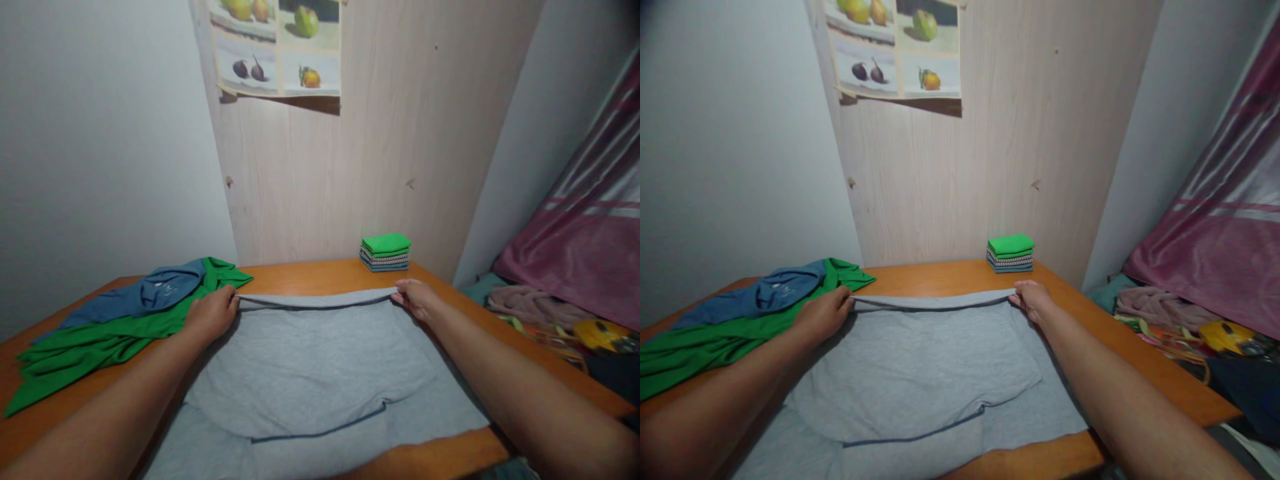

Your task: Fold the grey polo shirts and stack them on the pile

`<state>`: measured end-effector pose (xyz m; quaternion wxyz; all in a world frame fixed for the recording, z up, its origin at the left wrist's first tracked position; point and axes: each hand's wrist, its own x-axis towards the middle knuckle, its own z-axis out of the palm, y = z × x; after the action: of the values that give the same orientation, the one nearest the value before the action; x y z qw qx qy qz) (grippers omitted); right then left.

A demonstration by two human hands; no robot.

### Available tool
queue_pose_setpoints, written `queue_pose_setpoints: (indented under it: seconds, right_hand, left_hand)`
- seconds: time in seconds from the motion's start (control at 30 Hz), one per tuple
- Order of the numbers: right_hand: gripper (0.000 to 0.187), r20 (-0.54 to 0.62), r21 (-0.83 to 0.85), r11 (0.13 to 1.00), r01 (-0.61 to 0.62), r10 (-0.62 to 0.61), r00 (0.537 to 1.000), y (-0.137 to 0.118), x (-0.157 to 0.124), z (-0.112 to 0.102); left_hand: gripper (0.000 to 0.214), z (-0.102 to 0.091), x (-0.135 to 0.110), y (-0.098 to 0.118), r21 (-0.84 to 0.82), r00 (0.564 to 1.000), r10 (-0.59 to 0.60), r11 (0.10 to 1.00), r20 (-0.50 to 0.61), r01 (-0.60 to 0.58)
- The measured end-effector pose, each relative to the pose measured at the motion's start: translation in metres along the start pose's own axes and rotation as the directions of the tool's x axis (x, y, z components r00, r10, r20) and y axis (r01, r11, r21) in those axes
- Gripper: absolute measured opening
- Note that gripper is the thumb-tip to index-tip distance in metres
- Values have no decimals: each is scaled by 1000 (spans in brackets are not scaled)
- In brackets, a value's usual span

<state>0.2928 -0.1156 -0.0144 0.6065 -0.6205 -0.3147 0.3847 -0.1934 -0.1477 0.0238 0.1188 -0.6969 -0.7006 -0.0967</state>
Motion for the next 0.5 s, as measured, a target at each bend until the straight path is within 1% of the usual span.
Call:
queue_pose_setpoints:
  seconds: [0.1,0.2,0.3,0.37,0.43,0.47,0.5]
  right_hand:
    - [23,2,-60,998,-4,4,1000,7,-2,-9]
    - [20,10,-150,989,8,-6,1000,13,-4,-15]
    - [14,-9,-267,962,57,-62,998,14,-5,-20]
    - [11,-35,-337,935,113,-132,991,8,-5,-23]
    - [10,-35,-425,880,211,-249,968,-3,-7,-23]
    - [9,-6,-486,826,286,-330,944,-10,-9,-21]
    - [8,47,-550,749,370,-414,909,-15,-12,-17]
  left_hand:
    - [30,0,-11,-5,65,993,122,990,1,-122]
    - [24,1,-21,-9,113,966,258,959,14,-258]
    - [21,1,-27,-11,132,945,325,936,22,-325]
    - [22,-3,-28,-10,119,940,338,933,37,-340]
    - [26,-10,-27,-4,94,939,342,934,44,-345]
    - [29,-14,-26,2,75,938,345,935,40,-347]
    - [30,-19,-24,10,51,937,348,936,33,-350]
